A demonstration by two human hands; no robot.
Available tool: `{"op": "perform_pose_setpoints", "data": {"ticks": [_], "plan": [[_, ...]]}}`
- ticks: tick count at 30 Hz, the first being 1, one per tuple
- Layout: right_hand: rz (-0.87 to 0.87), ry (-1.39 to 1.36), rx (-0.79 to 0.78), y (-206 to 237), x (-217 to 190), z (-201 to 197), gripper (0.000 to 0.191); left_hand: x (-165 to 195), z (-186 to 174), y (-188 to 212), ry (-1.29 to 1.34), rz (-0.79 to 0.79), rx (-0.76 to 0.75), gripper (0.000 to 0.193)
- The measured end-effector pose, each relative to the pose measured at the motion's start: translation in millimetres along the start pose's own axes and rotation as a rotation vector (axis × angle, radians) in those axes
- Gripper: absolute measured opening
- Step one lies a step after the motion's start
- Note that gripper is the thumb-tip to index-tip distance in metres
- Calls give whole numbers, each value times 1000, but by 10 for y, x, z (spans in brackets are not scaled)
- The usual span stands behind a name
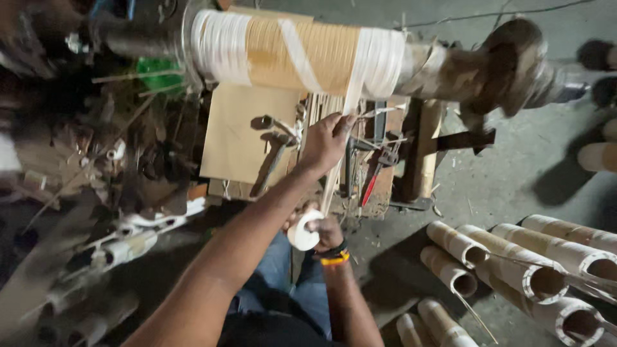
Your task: The person winds a strip of white tape from a roll onto a large cylindrical drum mounted on a machine, guiding the tape evenly around the rotating drum. They use a hammer to tap the drum area, then cut the tape with scissors and handle the finished wrapped drum.
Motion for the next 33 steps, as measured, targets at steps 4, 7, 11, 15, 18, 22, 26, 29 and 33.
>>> {"op": "perform_pose_setpoints", "data": {"ticks": [4,7,11,15,18,22,26,29,33], "plan": [[16,40,37,34,35,-70,31,5,-20,-13,27,-9,-8,29],[3,64,-13,-10,24,-79,29,35,-40,-49,5,1,-3,28],[-21,96,54,-117,-67,-106,35,13,-52,-129,-22,-142,-35,34],[4,178,176,-150,-150,17,45,228,-143,-177,-61,-82,-9,35],[-19,180,101,-148,-168,248,49,343,-208,-194,-140,-100,-8,38],[-58,194,13,-160,-179,529,48,421,-270,-156,-47,-97,4,37],[-98,166,21,-242,-166,626,51,399,-308,-69,-61,-76,-31,36],[-73,204,113,-295,-91,636,55,374,-350,-5,-35,-107,-91,34],[-172,253,11,-341,-122,865,54,410,-395,-32,-5,-109,-157,34]]}}
Point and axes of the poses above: each hand's wrist, its own y-axis away from the middle knuckle, its own z-axis out of the palm, x = y × z, the point moved 8 cm from there along -y, towards the middle knuckle, and after that the axes turned 6 degrees about -x, right-handed, at the moved point
